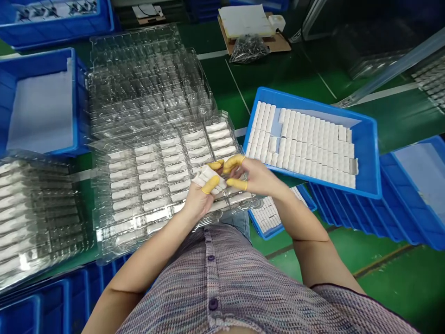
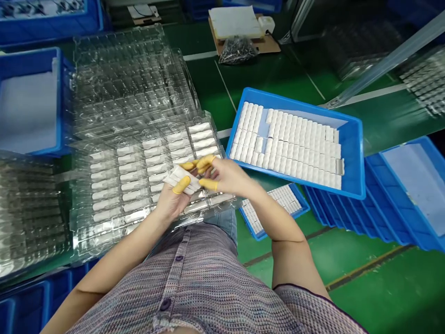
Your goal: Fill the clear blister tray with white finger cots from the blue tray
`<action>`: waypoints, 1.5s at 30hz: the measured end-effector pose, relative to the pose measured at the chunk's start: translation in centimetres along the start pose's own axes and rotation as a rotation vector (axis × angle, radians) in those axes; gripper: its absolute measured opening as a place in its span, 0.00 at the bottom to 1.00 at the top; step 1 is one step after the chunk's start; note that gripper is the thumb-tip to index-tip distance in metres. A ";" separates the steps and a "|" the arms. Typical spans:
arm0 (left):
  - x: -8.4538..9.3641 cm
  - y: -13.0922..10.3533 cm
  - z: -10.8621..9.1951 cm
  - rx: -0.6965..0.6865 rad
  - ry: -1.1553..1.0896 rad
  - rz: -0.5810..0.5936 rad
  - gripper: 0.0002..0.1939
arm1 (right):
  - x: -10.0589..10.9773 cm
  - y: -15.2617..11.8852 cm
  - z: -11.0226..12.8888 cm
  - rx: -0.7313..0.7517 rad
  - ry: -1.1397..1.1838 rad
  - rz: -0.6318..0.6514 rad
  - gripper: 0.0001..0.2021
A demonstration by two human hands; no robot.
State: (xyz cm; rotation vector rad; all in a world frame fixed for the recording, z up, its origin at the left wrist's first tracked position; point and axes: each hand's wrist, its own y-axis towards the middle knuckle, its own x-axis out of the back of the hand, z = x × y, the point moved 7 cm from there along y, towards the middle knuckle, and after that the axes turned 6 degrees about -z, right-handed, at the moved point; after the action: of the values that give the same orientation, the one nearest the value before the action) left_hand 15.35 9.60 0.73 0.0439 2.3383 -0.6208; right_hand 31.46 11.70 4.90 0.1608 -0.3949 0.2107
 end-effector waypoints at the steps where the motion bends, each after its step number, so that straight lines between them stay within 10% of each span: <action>1: 0.3 -0.1 -0.3 -0.002 0.009 0.000 0.30 | 1.9 0.7 -1.8 -0.029 -0.012 -0.062 0.13; 4: 1.2 -0.3 -1.4 -0.014 0.033 0.015 0.29 | 10.5 1.9 -9.0 -0.326 -0.364 -0.458 0.09; 8: 1.9 -0.4 -2.1 -0.019 0.065 0.012 0.28 | 16.7 1.2 -17.5 -0.876 -0.809 -0.410 0.20; 14: 1.6 -0.1 -1.8 0.032 0.095 0.024 0.30 | 16.4 1.9 -20.8 -0.938 -0.848 -0.366 0.28; 45: 4.2 -0.3 -0.7 0.087 0.045 -0.064 0.29 | 16.3 5.1 -21.8 -1.023 -0.756 -0.217 0.33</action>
State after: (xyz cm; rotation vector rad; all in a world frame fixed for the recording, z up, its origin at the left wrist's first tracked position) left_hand 11.71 9.05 -1.42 0.0234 2.3628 -0.7601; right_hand 52.88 23.69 -7.95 -0.7478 -1.1781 -0.2971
